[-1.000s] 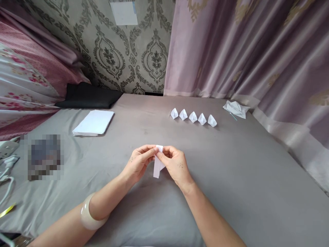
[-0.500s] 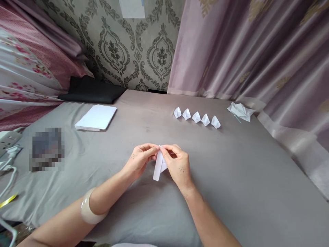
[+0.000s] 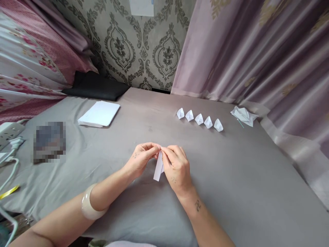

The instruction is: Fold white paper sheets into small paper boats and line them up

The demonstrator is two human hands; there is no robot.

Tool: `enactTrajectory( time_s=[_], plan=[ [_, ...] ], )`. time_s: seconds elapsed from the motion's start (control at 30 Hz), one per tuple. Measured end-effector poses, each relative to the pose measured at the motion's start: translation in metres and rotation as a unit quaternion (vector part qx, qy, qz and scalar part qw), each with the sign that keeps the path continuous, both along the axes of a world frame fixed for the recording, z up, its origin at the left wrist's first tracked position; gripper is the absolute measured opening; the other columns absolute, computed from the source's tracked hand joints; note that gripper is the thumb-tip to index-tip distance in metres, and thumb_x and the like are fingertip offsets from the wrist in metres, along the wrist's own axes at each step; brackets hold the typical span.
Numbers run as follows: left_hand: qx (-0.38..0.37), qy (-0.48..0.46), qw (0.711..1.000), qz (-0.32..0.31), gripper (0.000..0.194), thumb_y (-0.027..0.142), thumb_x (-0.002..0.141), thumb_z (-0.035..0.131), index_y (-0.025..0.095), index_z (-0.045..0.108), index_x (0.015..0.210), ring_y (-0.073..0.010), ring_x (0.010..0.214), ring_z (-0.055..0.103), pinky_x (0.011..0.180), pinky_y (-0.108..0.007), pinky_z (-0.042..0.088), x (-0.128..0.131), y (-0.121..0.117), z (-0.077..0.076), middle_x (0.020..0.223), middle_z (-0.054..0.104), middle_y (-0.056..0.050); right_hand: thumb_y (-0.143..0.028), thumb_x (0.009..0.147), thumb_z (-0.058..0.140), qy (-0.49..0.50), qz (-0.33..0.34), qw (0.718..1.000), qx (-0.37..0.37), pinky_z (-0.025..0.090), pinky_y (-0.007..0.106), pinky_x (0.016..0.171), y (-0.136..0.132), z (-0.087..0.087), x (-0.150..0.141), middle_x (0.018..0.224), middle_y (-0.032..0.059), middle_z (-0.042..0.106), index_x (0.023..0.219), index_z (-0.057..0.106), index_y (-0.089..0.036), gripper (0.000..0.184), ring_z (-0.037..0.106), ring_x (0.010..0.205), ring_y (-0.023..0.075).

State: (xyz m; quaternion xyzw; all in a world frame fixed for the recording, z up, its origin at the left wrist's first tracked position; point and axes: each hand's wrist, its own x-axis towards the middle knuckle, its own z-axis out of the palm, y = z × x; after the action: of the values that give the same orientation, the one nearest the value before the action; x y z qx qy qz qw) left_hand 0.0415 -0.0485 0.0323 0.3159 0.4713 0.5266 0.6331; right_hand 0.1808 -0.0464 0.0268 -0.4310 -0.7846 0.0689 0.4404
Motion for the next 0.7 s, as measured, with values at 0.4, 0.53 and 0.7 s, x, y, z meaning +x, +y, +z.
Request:
enactTrajectory(
  time_s=[0.4, 0.53, 0.7],
  plan=[
    [-0.015, -0.028, 0.999, -0.004, 0.016, 0.027, 0.070, 0.069, 0.011, 0.067, 0.066, -0.0089, 0.060, 0.050, 0.062, -0.023, 0.040, -0.007, 0.007, -0.009, 0.062, 0.056, 0.000, -0.004, 0.091, 0.044, -0.300, -0.039, 0.949, 0.089, 0.048, 0.034, 0.072, -0.016, 0.007, -0.009, 0.095, 0.0106, 0.067, 0.116, 0.062, -0.009, 0.031, 0.057, 0.086, 0.0223],
    [-0.030, -0.005, 0.999, 0.010, 0.026, 0.035, 0.065, 0.077, 0.012, 0.065, 0.062, -0.0091, 0.057, 0.050, 0.061, -0.024, 0.040, -0.008, 0.009, -0.015, 0.060, 0.057, -0.001, -0.003, 0.090, 0.043, -0.321, -0.045, 0.943, 0.071, 0.049, 0.035, 0.070, -0.022, 0.004, -0.016, 0.101, 0.0132, 0.067, 0.114, 0.063, -0.008, 0.032, 0.059, 0.086, 0.0232],
    [-0.024, 0.001, 1.000, 0.018, 0.028, 0.037, 0.063, 0.079, 0.013, 0.065, 0.061, -0.0084, 0.053, 0.048, 0.057, -0.023, 0.037, -0.009, 0.011, -0.017, 0.055, 0.056, 0.001, -0.007, 0.088, 0.043, -0.115, 0.016, 0.992, -0.046, 0.050, 0.033, 0.074, -0.013, 0.004, -0.009, 0.091, 0.0089, 0.068, 0.096, 0.071, -0.017, 0.031, 0.061, 0.085, 0.0211]
  ],
)
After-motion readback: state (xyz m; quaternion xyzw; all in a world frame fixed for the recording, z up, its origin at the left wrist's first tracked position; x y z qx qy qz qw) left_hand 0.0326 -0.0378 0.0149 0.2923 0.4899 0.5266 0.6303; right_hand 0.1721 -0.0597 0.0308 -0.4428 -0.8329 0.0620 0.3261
